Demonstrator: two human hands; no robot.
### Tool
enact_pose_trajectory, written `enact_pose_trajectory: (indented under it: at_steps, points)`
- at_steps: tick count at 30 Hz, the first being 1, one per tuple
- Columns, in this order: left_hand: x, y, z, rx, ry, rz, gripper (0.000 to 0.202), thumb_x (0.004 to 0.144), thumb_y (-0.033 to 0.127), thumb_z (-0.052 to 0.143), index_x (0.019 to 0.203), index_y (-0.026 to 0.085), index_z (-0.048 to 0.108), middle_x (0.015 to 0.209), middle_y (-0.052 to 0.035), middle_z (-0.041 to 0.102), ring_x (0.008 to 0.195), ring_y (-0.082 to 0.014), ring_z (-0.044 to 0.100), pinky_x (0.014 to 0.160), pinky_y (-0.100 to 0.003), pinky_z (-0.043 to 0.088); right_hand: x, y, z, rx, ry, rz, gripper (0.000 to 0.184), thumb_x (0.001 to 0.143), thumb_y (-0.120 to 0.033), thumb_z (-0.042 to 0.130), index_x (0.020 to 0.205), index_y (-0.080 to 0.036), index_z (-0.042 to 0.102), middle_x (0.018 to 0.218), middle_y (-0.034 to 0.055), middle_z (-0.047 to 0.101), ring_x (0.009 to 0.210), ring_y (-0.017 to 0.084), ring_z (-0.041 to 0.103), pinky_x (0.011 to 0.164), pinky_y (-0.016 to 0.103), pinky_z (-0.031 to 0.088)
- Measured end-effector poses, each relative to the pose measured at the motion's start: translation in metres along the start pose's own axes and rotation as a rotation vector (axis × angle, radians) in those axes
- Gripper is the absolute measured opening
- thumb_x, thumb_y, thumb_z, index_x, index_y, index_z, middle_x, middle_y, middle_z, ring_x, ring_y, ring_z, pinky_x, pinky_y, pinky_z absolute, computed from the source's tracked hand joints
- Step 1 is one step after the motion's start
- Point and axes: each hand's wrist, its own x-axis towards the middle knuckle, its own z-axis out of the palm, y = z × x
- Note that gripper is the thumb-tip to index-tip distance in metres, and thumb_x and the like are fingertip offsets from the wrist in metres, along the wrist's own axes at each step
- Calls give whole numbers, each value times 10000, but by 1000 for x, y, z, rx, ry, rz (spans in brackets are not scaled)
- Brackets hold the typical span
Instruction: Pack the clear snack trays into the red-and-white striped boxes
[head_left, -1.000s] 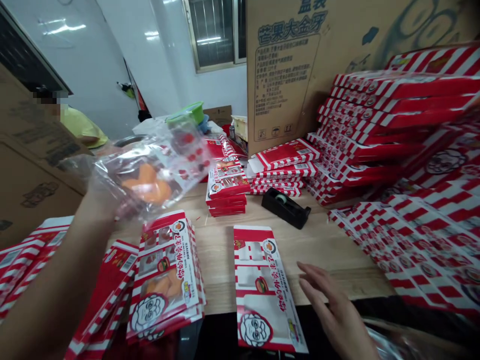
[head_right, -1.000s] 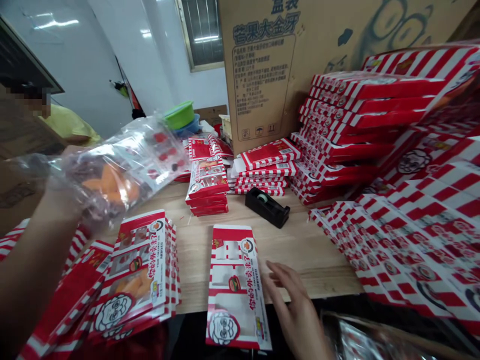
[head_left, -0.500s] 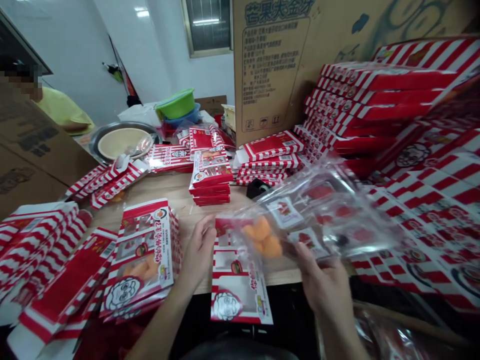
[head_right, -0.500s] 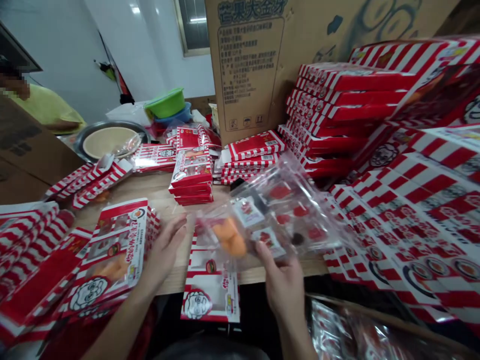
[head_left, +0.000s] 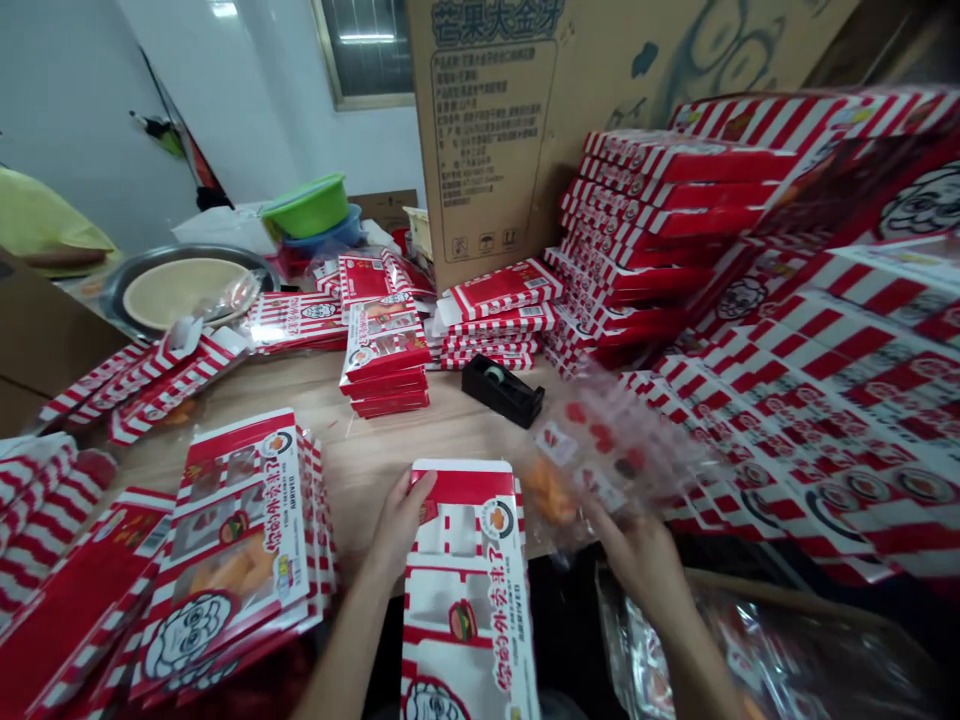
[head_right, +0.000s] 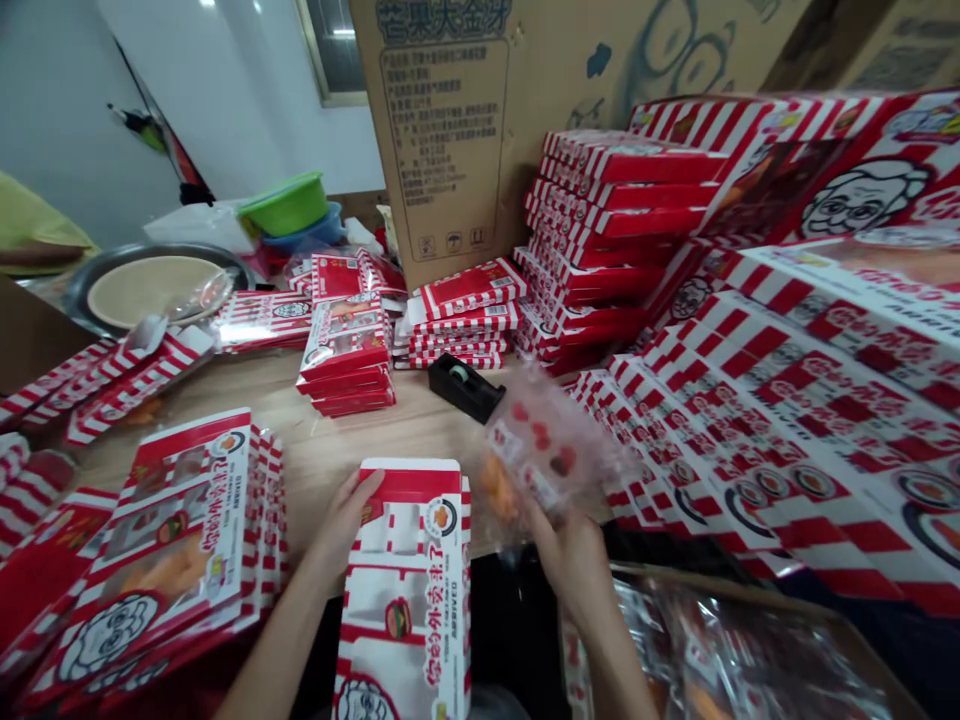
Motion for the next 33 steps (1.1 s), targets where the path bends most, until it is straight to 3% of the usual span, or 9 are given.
enact_pose_trajectory:
  at_steps: [2,5,9,14,18,23,28,31,33]
  points:
    - [-15,8,8,-53,-23,-53,489,661,501,695,1013,172,608,730,-30,714,616,-195,679,610,-294,525,7,-6,6,135,73,94,323,646,-468,724,753,-163,716,752,74,746,812,300,692,649,346,552]
    - [-34,18,20,-61,-134,-103,423,659,471,727,924,157,627,699,-26,708,594,-178,668,590,-262,514,14,-18,26,398,113,195,404,723,-522,648,923,-172,673,976,80,733,954,292,670,692,351,562]
    - [-49,21,25,6,-248,-102,365,671,480,725,787,147,628,672,-11,690,601,-149,642,615,-236,501,16,-34,46,646,-125,294,362,656,-501,719,835,-189,682,917,83,745,852,295,703,647,367,585]
    - [-58,23,9,-70,-133,-62,374,649,490,746,731,173,566,609,44,631,545,-101,575,546,-184,461,24,-36,27,793,-269,403,359,525,-369,850,806,-193,710,826,37,756,751,242,714,601,305,595]
    - [-62,29,6,-107,-173,-49,402,622,495,769,698,176,536,573,56,604,507,-84,542,495,-160,430,33,-29,18,836,-247,431,331,566,-333,847,843,-215,709,840,-12,758,744,184,708,610,246,586]
    - [-63,33,13,-65,-162,33,395,650,506,740,674,169,536,565,59,574,498,-66,514,484,-141,402,29,-31,21,847,-278,450,356,565,-418,837,832,-221,708,880,6,756,806,225,707,656,300,587]
    - [-65,28,16,-104,-8,79,431,645,455,755,931,216,538,677,62,626,512,-81,554,524,-169,454,24,-39,1,770,-458,472,329,535,-306,866,806,-181,729,837,46,758,753,217,710,666,284,569]
    - [-66,26,18,-118,-35,76,425,650,453,754,923,216,531,692,53,638,511,-85,560,500,-163,435,26,-38,-11,648,-635,409,314,583,-326,840,845,-187,734,848,42,757,777,211,706,719,304,557]
    - [-66,27,19,-101,-41,66,404,651,464,747,882,212,533,650,58,619,490,-87,542,474,-162,410,29,-38,-15,575,-675,363,308,610,-326,820,875,-193,735,861,38,755,779,207,702,738,318,551]
